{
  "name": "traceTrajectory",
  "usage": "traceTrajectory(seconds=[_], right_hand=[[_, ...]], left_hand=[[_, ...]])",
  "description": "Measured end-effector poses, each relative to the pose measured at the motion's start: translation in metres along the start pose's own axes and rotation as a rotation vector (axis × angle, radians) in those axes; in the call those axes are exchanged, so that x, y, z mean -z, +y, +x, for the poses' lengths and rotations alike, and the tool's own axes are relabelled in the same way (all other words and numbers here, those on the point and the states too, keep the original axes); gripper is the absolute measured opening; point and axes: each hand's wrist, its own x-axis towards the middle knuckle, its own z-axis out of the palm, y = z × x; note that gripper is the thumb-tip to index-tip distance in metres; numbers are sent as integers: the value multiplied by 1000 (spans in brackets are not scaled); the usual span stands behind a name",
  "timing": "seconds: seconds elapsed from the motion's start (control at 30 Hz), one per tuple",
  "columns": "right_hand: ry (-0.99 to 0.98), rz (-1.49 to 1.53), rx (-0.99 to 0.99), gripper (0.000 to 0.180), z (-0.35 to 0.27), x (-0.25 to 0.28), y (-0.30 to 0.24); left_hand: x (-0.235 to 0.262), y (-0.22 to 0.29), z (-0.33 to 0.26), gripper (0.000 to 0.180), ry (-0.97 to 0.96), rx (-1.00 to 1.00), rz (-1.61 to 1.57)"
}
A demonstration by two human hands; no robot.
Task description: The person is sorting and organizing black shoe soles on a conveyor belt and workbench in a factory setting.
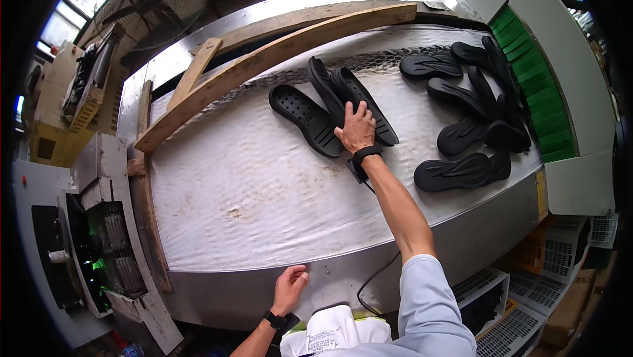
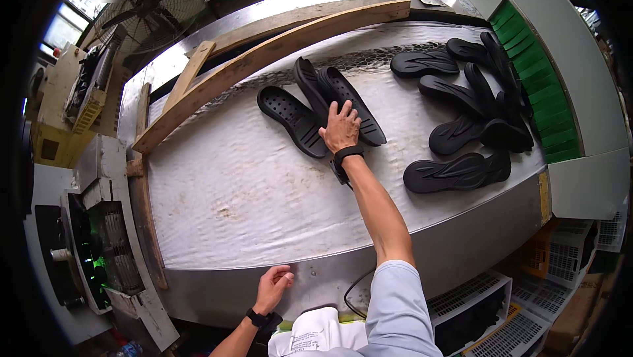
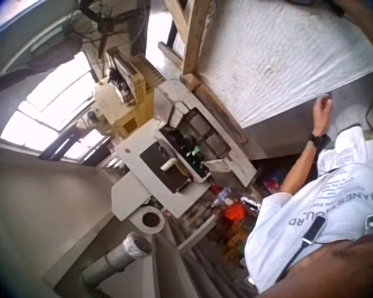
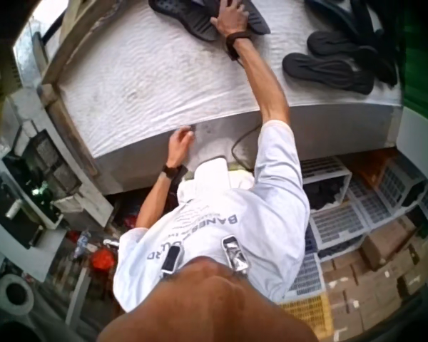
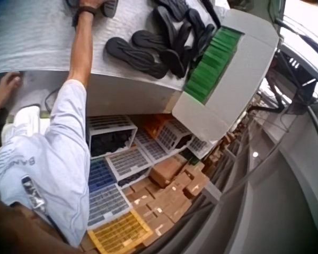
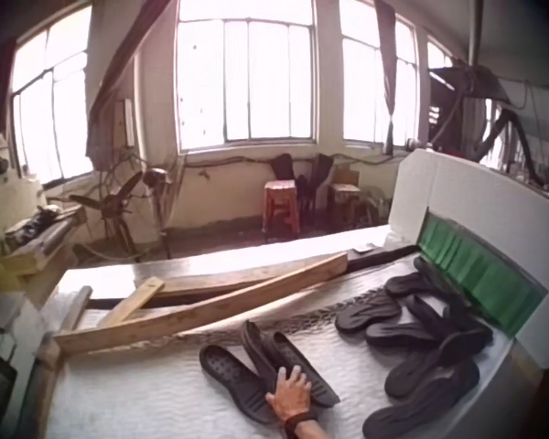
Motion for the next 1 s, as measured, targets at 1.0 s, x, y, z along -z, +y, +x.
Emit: traceTrajectory(seconds=[1.0], right_hand=[[-527, 746, 32, 31, -362, 30, -94]], left_hand=[[408, 38, -101, 50, 1172, -684, -646]])
